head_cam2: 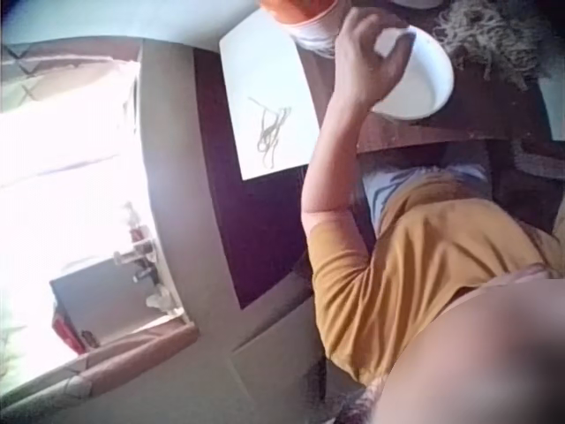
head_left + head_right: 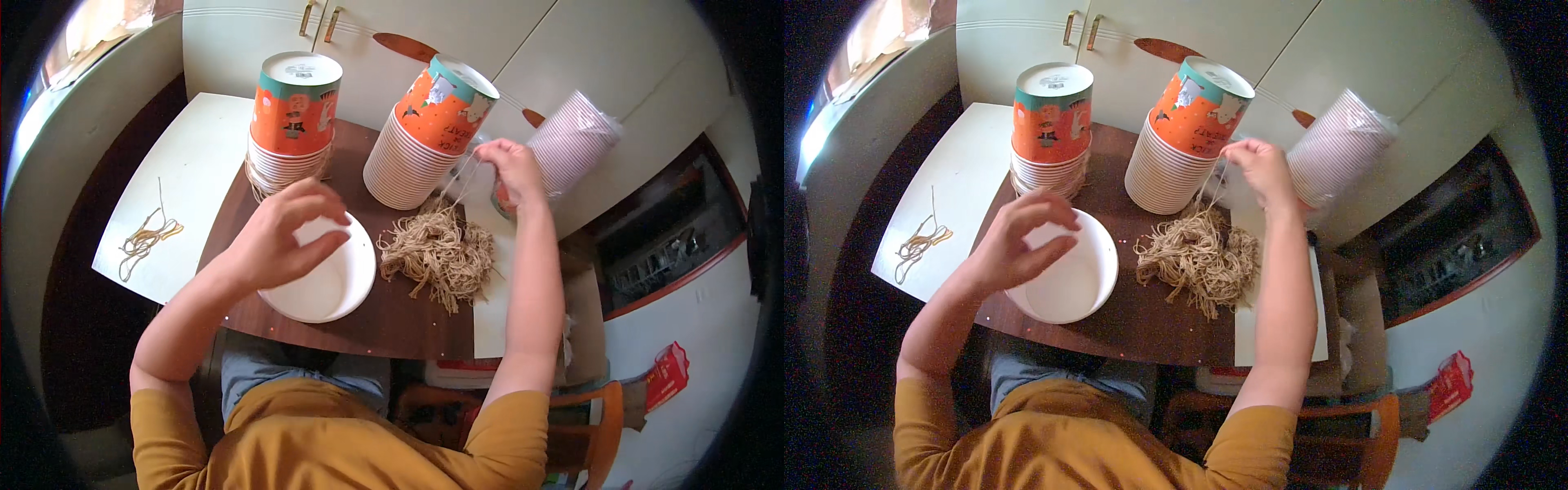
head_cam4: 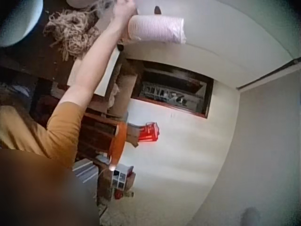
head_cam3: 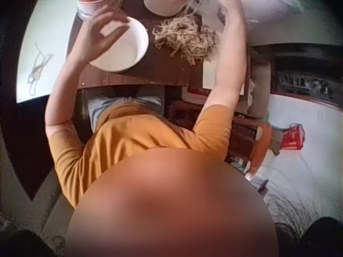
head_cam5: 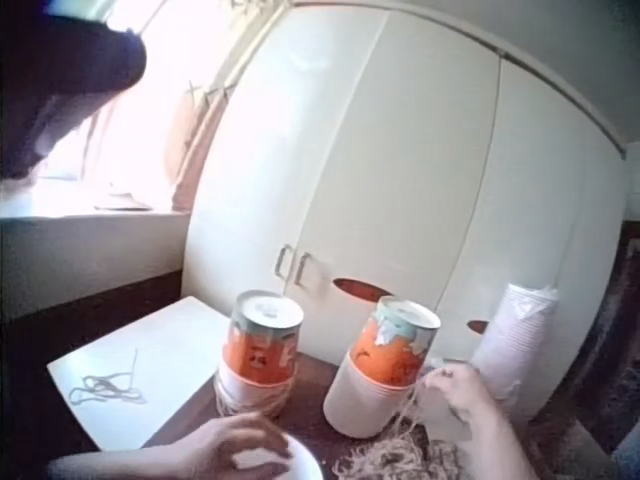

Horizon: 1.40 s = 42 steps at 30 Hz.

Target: Attaching thin strings to the rims of paper cups.

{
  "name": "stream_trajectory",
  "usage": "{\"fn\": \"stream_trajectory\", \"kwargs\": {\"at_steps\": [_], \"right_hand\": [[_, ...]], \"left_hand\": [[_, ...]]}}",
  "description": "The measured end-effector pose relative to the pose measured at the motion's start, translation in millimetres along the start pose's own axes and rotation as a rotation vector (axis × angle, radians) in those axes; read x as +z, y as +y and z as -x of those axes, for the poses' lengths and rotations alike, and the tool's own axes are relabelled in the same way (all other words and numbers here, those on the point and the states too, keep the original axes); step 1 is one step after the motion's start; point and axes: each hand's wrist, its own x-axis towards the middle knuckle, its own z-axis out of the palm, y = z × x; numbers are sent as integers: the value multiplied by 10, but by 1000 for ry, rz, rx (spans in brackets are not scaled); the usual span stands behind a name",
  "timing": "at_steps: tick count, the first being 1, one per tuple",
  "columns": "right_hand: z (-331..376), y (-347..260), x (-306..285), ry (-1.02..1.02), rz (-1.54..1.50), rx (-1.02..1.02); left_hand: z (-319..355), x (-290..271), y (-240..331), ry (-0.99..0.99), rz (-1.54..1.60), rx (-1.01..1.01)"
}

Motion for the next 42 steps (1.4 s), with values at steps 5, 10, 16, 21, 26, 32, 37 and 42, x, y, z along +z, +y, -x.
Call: {"fn": "stream_trajectory", "kwargs": {"at_steps": [5, 10, 16, 21, 26, 32, 37, 42], "right_hand": [[132, -638, -304, 85, -218, -162], [371, -1238, -356, -101, -324, -215], [617, -1596, -81, -201, -242, -249], [957, -1401, 56, -155, -318, -156], [1188, -1002, 50, -156, -418, -86], [1318, -342, 324, -180, 213, -17], [1496, -503, 1196, -474, -9, -311], [1608, -536, 1672, -789, -603, 66]], "left_hand": [[-461, 206, -55, -72, 107, -12], [-872, 290, 33, -87, 183, -101], [-1112, 595, 236, -206, 707, 5], [-552, 344, 343, -423, 624, -341], [160, 101, 136, -416, 656, -513], [313, -205, 364, -436, 506, -718], [282, -115, 312, -500, 515, -820], [263, -128, 245, -462, 608, -777]]}}
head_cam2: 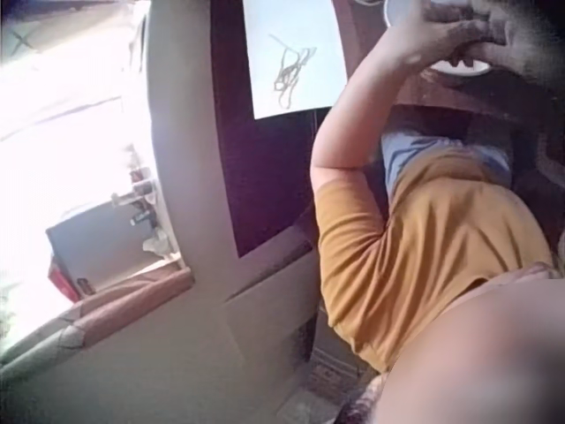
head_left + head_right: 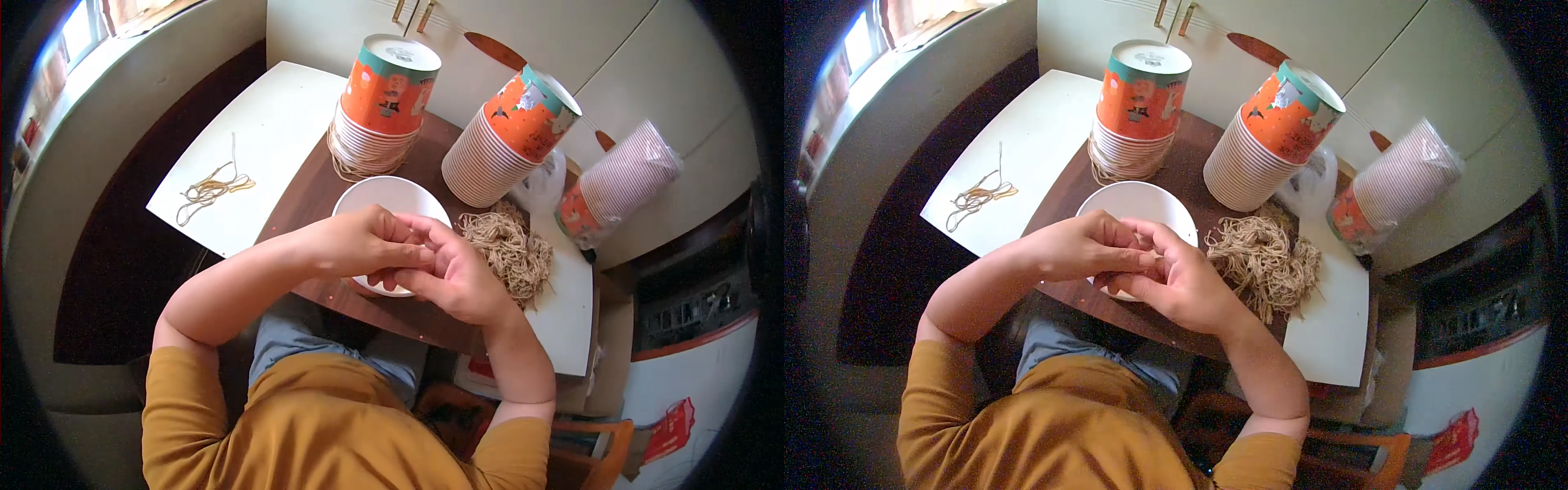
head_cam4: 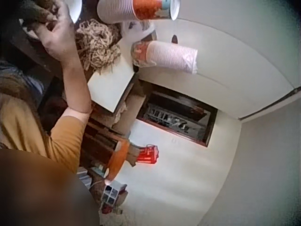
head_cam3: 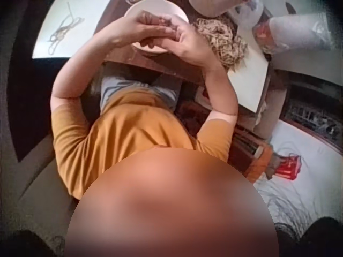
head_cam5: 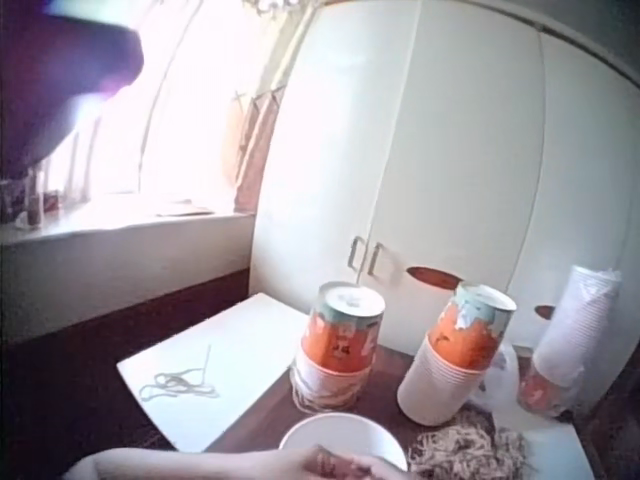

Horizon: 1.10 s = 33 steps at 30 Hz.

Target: Attaching thin strings to the rims of paper cups.

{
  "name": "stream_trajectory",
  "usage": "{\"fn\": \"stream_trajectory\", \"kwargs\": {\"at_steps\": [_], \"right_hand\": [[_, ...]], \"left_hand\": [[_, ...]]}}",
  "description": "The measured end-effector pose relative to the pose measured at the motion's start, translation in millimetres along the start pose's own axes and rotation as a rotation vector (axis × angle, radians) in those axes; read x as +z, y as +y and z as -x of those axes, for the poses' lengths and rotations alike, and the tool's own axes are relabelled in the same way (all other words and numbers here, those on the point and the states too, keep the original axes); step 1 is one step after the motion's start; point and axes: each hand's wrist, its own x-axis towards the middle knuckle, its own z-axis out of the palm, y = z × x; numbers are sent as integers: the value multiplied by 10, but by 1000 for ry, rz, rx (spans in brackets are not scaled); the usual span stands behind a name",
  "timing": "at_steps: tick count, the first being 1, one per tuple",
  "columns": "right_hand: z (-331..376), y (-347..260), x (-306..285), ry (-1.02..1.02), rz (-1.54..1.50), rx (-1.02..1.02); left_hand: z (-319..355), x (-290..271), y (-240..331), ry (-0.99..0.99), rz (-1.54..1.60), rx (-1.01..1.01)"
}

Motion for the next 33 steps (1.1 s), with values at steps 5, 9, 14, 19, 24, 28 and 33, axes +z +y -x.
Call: {"fn": "stream_trajectory", "kwargs": {"at_steps": [5, 9, 14, 19, 24, 28, 33], "right_hand": [[-31, 144, -31, 121, 280, -33], [-55, 159, 45, 254, 572, -158], [-42, 107, 143, 291, 906, -302], [47, 95, 210, 242, 974, -535], [-35, 109, 161, 206, 929, -427], [-324, 43, -193, 401, 826, -191], [-569, 57, -704, 230, 1286, -68]], "left_hand": [[124, -100, -73, 10, 296, -73], [194, -109, -161, 13, 247, 14], [330, -12, -80, 239, -83, -31], [516, 65, -104, 306, -376, 249], [571, 36, -305, 395, -336, 356], [439, -346, -389, 760, -363, 294], [418, -285, -356, 633, -528, 70]]}}
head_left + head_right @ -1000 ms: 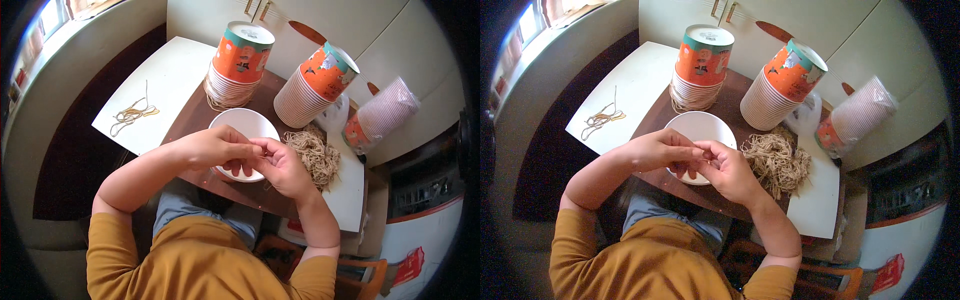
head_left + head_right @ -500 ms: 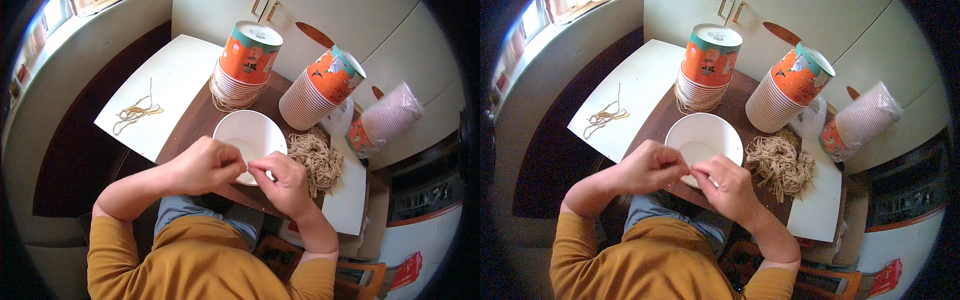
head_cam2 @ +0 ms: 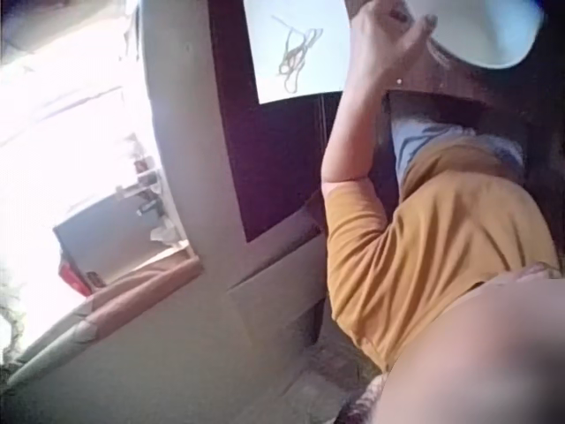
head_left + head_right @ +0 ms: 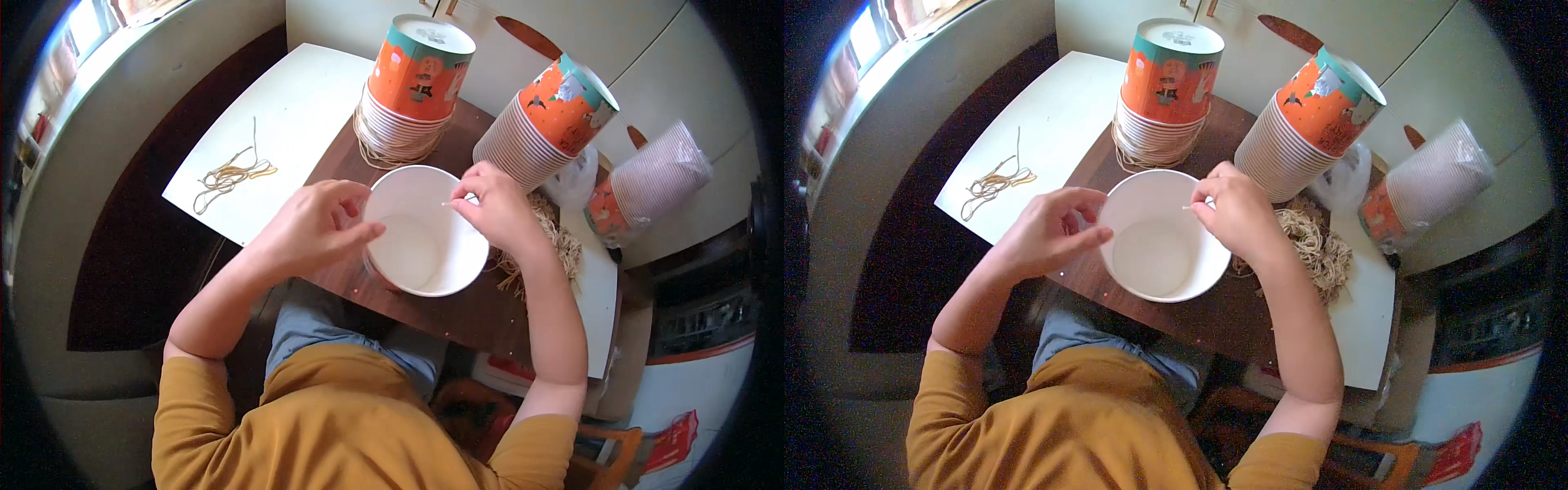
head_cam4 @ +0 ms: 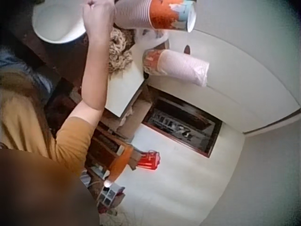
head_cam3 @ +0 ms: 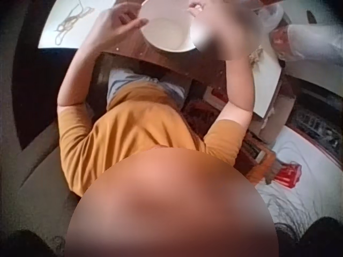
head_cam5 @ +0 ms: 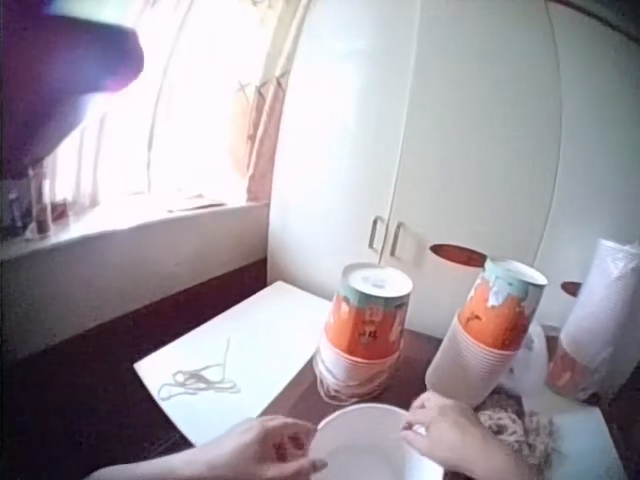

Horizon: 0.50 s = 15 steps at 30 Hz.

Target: Attaching thin strings to the rims of paper cups.

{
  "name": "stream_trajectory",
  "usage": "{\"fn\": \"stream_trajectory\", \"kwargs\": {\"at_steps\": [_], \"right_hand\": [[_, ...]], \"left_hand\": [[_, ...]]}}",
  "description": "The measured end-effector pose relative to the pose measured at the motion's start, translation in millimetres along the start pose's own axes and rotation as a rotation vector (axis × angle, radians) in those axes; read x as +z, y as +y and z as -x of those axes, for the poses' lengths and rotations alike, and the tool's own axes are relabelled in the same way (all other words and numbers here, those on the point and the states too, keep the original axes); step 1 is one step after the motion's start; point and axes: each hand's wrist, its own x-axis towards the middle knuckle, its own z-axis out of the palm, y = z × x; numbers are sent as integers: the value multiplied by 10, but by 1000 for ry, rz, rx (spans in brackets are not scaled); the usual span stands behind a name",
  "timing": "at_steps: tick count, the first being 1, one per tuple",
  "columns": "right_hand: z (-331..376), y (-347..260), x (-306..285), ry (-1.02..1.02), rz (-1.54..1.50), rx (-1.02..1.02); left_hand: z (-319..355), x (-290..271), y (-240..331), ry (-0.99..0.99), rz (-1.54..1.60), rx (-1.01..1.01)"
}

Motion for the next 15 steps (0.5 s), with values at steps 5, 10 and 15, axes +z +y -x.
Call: {"fn": "stream_trajectory", "kwargs": {"at_steps": [5, 10, 15], "right_hand": [[128, -135, 28, -70, 180, 42], [460, -213, -12, -131, 18, 232], [609, -276, -6, 317, -124, 87]], "left_hand": [[-31, 96, -77, 25, -60, 57], [-28, 83, -121, -1, 19, -49], [0, 321, -97, 104, 29, 3]]}}
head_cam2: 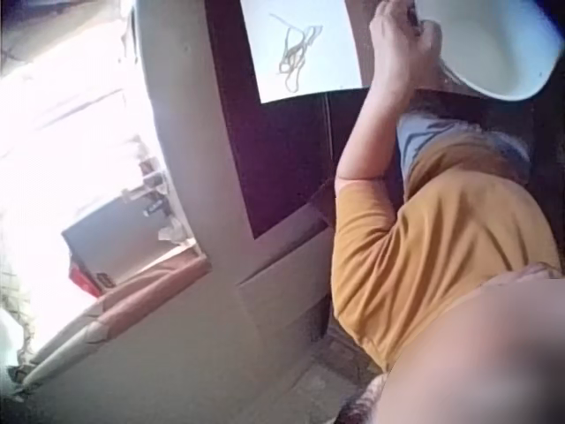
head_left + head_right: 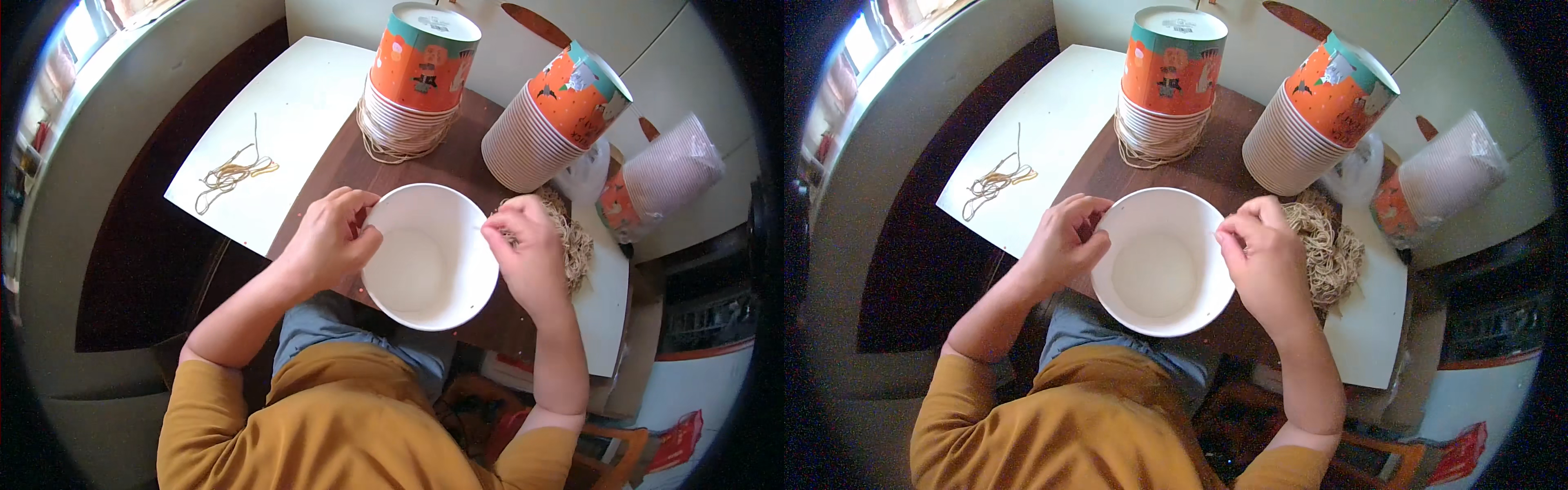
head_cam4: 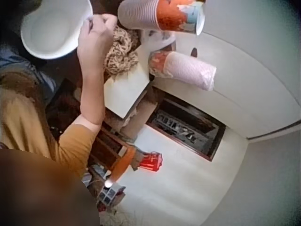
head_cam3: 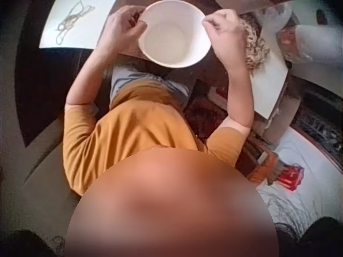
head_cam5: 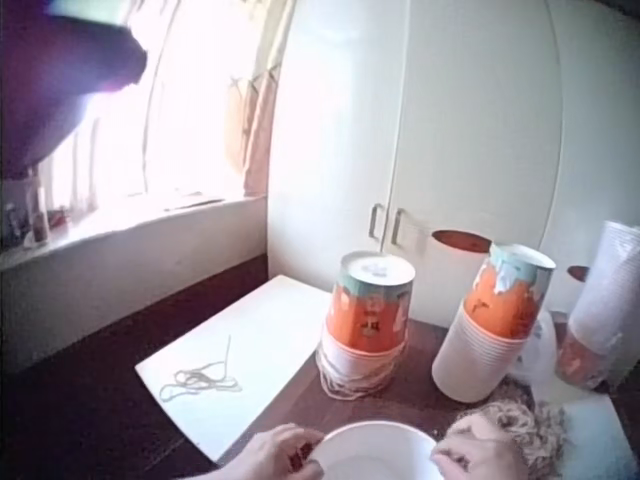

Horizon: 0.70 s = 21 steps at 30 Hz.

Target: Attaching thin strings to the rims of paper cups.

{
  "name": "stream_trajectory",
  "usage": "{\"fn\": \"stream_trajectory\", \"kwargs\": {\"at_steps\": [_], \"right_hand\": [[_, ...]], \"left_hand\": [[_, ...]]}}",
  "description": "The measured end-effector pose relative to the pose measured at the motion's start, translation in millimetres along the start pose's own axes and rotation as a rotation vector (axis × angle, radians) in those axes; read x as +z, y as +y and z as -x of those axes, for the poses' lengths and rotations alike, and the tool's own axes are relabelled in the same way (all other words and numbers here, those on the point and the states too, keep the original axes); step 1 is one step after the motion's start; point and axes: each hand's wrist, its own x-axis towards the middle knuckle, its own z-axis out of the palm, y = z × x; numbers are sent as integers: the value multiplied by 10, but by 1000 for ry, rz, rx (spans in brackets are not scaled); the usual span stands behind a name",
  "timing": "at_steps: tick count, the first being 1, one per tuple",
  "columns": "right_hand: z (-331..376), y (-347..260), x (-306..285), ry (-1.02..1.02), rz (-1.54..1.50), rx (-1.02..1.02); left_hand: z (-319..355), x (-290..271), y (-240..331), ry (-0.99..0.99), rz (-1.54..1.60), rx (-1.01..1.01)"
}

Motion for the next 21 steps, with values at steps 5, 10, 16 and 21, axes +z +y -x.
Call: {"fn": "stream_trajectory", "kwargs": {"at_steps": [5, 10, 16, 21], "right_hand": [[-130, -396, 84, -255, -455, 150], [-227, -237, 611, -372, -709, 429], [-219, -114, 876, -344, -635, 457], [-209, -111, 862, -335, -646, 472]], "left_hand": [[178, 210, -54, 131, 239, -36], [196, 209, -104, 109, 373, -97], [62, 125, -280, 92, 241, -45], [10, 126, -253, 92, 218, -22]]}}
